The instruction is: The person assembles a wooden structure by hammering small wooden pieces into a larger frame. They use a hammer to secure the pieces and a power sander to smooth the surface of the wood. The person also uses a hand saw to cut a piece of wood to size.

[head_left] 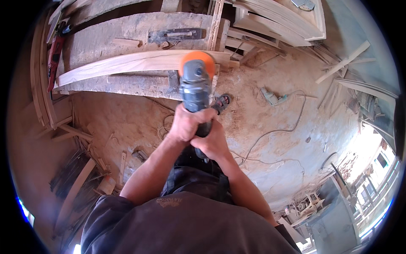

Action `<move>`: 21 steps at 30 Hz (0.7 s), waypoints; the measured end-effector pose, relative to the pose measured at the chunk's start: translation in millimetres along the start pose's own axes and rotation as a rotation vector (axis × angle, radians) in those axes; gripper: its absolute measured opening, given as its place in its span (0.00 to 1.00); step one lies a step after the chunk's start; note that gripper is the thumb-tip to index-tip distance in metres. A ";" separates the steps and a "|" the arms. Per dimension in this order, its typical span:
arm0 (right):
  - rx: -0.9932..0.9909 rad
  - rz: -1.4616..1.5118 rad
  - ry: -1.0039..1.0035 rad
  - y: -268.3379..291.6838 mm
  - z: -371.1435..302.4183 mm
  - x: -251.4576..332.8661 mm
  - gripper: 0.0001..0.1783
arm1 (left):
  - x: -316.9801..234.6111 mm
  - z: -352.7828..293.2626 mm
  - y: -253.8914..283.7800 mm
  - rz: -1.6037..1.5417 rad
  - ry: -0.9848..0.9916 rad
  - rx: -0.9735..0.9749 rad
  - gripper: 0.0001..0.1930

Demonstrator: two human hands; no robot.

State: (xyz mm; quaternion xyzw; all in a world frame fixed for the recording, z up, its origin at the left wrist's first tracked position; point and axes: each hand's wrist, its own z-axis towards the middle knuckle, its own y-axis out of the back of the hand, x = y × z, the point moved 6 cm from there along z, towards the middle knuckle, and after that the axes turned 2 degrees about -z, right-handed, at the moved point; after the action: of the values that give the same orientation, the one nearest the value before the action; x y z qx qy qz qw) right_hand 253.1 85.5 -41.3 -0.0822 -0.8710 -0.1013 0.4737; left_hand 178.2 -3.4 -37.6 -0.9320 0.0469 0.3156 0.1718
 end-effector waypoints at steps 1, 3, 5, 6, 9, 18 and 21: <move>0.034 -0.016 -0.075 10.7 -9.2 -16.3 0.27 | 5.9 -1.0 -9.0 0.052 0.005 -0.010 0.10; 0.074 0.115 -0.212 29.3 -24.8 -26.6 0.26 | 19.0 3.7 -34.0 0.175 -0.032 0.061 0.11; -0.047 0.225 -0.225 42.5 -32.6 -19.5 0.23 | 19.8 8.0 -54.8 0.194 -0.074 0.101 0.11; -0.020 0.250 -0.254 40.3 -34.1 -20.2 0.26 | 21.5 7.2 -53.7 0.186 -0.068 0.124 0.11; -0.007 0.046 -0.104 18.2 -18.8 -18.3 0.22 | 10.3 0.5 -23.6 0.150 0.038 0.050 0.11; -0.045 0.124 -0.169 25.0 -31.7 -16.8 0.26 | 22.5 -0.4 -32.3 0.182 0.007 0.073 0.12; -0.053 0.168 -0.138 21.4 -33.0 -19.6 0.26 | 23.4 -0.2 -32.0 0.243 -0.060 0.110 0.12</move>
State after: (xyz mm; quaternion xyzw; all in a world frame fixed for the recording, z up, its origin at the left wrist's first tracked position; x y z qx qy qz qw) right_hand 295.4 96.9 -38.1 -0.1744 -0.8886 -0.0785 0.4169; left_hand 203.2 27.0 -42.3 -0.8987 0.1716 0.3589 0.1845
